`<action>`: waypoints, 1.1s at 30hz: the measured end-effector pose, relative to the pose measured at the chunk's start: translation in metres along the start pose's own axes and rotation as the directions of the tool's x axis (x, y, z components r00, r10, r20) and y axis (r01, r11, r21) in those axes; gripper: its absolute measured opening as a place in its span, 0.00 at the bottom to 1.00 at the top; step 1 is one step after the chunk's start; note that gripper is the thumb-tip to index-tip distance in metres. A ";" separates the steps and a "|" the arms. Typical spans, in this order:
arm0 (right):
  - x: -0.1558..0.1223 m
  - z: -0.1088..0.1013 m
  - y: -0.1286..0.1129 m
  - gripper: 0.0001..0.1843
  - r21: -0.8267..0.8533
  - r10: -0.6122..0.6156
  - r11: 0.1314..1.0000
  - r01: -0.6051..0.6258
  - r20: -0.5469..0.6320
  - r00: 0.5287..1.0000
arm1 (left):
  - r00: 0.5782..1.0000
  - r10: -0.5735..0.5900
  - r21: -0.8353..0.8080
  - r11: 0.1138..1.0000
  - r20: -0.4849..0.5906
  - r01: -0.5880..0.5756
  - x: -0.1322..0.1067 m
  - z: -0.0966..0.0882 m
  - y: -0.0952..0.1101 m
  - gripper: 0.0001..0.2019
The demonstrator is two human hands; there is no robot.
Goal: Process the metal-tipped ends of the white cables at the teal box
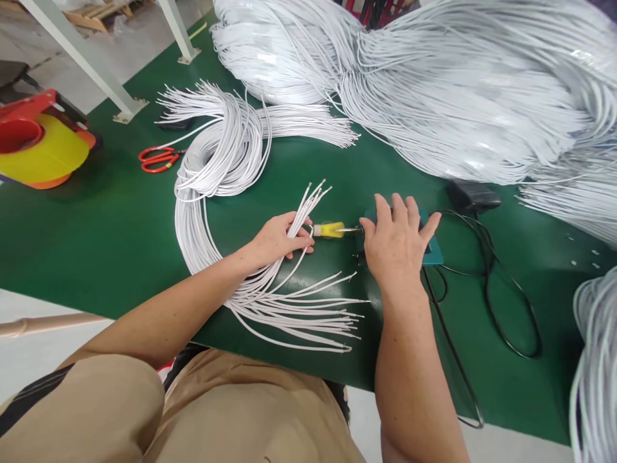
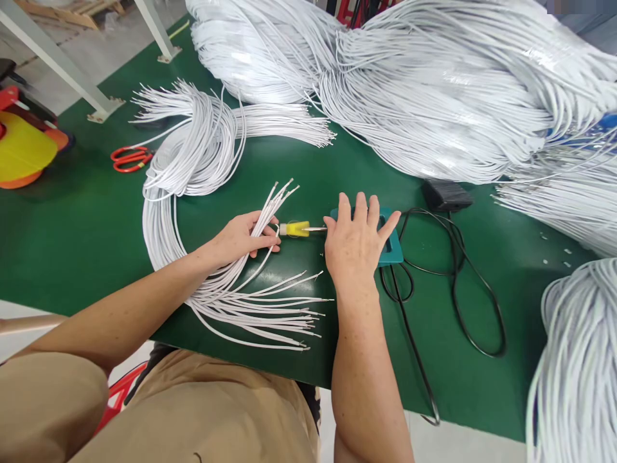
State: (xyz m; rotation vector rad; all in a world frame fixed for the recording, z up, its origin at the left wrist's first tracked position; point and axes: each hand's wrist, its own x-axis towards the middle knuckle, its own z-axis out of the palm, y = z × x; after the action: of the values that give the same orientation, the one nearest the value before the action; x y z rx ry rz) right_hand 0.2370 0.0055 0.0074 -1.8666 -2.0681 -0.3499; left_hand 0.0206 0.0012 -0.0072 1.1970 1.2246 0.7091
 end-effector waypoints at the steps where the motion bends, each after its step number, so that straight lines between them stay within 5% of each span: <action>1: 0.000 0.001 0.001 0.24 -0.003 -0.007 1.000 0.007 0.008 1.000 | 1.000 -0.005 -0.004 1.000 -0.001 0.005 0.000 -0.001 0.000 0.21; 5: 0.001 -0.002 -0.001 0.22 0.053 -0.010 0.998 0.012 -0.051 0.999 | 1.000 0.022 -0.029 0.999 -0.020 -0.023 -0.002 -0.008 0.001 0.22; 8: -0.002 -0.010 -0.015 0.17 0.294 -0.179 0.935 0.198 -0.092 0.980 | 0.997 0.071 -0.048 0.996 -0.009 -0.071 -0.003 -0.012 0.000 0.18; 9: -0.005 -0.013 -0.023 0.15 0.396 -0.298 0.866 0.306 -0.084 0.951 | 0.997 0.079 -0.069 0.994 -0.002 -0.079 -0.003 -0.013 0.000 0.17; 11: -0.011 -0.015 -0.043 0.13 0.538 -0.590 0.669 0.512 -0.034 0.807 | 0.998 0.066 -0.150 0.987 0.016 -0.062 -0.003 -0.016 -0.001 0.17; 12: -0.015 -0.015 -0.053 0.13 0.549 -0.671 0.621 0.560 0.003 0.742 | 0.999 0.051 -0.203 0.978 0.016 -0.047 -0.003 -0.018 -0.001 0.18; 14: -0.021 -0.014 -0.069 0.15 0.517 -0.712 0.643 0.565 0.130 0.690 | 1.000 0.022 -0.322 0.947 0.004 -0.019 -0.003 -0.021 0.000 0.18; 17: -0.025 -0.012 -0.077 0.14 0.546 -0.579 0.776 0.315 0.421 0.698 | 0.999 -0.005 -0.481 0.877 0.036 0.022 -0.002 -0.025 0.002 0.17; 19: -0.023 -0.012 -0.075 0.13 0.642 -0.482 0.766 0.038 0.534 0.694 | 0.995 -0.009 -0.554 0.830 0.102 0.064 -0.003 -0.026 0.003 0.15; 24: -0.014 -0.005 -0.071 0.11 0.804 -0.277 0.366 -0.470 0.576 0.770 | 0.980 0.001 -0.558 0.822 0.200 0.113 -0.007 -0.021 0.004 0.14; 28: -0.016 0.007 -0.079 0.09 0.819 -0.232 0.151 -0.554 0.574 0.785 | 0.976 -0.057 -0.471 0.869 0.208 0.152 -0.012 -0.011 0.006 0.18; 33: -0.022 0.009 -0.080 0.06 0.796 -0.196 0.146 -0.587 0.605 0.772 | 0.999 -0.048 -0.179 0.982 0.020 0.051 -0.021 -0.010 0.004 0.18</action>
State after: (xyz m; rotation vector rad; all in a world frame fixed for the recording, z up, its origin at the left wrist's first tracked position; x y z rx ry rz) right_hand 0.1582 -0.0197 -0.0067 -1.2776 -1.4123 1.5787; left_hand 0.0069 -0.0136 0.0041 1.0181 1.1481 0.7555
